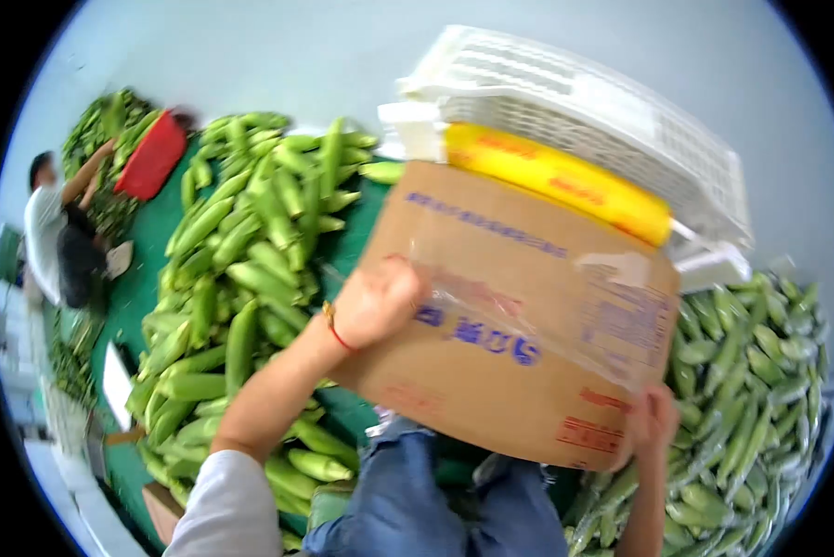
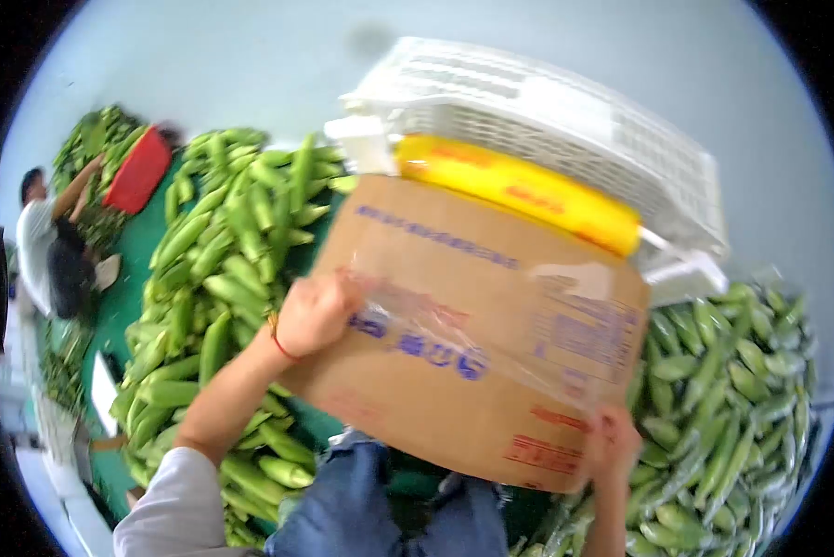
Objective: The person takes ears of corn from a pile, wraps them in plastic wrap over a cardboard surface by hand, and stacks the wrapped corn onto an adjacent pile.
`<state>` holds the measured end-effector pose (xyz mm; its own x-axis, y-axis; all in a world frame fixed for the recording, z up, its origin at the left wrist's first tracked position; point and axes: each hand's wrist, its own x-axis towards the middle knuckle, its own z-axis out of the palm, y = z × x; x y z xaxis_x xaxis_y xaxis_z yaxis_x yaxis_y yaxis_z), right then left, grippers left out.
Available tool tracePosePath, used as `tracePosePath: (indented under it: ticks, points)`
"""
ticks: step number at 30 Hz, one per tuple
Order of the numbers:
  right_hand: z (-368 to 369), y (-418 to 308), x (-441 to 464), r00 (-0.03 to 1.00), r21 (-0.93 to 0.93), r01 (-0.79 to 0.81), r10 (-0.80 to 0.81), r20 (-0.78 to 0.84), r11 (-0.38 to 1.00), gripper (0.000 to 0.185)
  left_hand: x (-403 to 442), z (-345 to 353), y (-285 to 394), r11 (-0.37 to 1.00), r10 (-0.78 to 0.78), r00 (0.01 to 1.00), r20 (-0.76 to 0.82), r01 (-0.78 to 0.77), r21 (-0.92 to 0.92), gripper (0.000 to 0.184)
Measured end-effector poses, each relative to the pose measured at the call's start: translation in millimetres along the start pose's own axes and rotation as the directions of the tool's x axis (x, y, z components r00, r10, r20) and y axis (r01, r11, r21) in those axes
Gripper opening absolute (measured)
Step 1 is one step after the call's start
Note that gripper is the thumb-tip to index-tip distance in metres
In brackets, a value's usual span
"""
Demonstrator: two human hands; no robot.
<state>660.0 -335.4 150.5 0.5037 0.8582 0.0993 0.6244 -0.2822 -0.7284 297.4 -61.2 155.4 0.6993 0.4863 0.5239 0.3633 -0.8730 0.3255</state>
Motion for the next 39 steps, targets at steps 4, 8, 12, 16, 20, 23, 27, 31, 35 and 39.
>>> tracePosePath:
  ticks: [4,8,12,16,20,23,27,31,35,39]
  points:
    - [-12.5,-16.8,-64.9,0.973,-0.229,0.160,-0.114,0.200,0.960,0.003,-100.0,-38.3,39.8,0.983,0.112,0.990,0.084,-0.098,-0.153,0.007]
    - [5.6,-10.7,-100.6,0.918,-0.249,0.333,-0.252,0.306,0.910,0.003,-203.8,-37.1,58.2,0.996,0.088,0.981,0.175,-0.084,-0.031,0.021]
    - [8.9,-16.9,-99.5,0.925,-0.290,0.227,-0.113,0.362,0.930,0.003,-265.7,-76.0,-10.7,0.269,-0.782,0.613,-0.117,0.501,0.823,0.072]
    - [9.9,-15.6,-97.0,0.932,-0.298,0.168,-0.053,0.358,0.940,0.007,-331.1,-102.5,-67.3,-0.051,-0.999,-0.053,-0.006,0.934,0.355,0.083]
    - [10.6,-39.4,-90.4,0.934,-0.313,0.133,-0.013,0.358,0.940,0.007,-235.7,-101.6,-1.7,0.389,-0.916,0.401,-0.031,0.866,-0.314,0.074]
    - [13.4,-46.3,-90.0,0.942,-0.321,0.127,-0.014,0.334,0.938,0.007,-108.6,-91.4,68.9,0.830,-0.552,0.830,0.083,0.556,-0.034,0.067]
    - [7.7,-66.7,-90.5,0.932,-0.467,0.158,0.025,0.362,0.870,0.010,-5.5,-31.4,103.6,0.991,0.134,0.964,0.228,-0.136,-0.009,0.060]
    - [-36.7,-112.6,-72.8,0.826,-0.066,-0.354,0.344,0.446,0.933,0.013,21.5,4.6,113.4,0.978,0.163,0.912,0.377,-0.099,-0.184,0.062]
    - [-2.7,-110.1,-14.9,0.928,0.114,0.291,-0.310,0.206,0.950,0.045,18.8,7.7,116.5,0.989,0.103,0.905,0.413,-0.049,-0.141,0.057]
    - [72.1,-95.5,8.7,0.891,-0.335,0.453,-0.416,0.181,0.826,0.061,-47.1,2.9,124.5,1.000,0.008,0.999,0.039,-0.009,0.026,0.043]
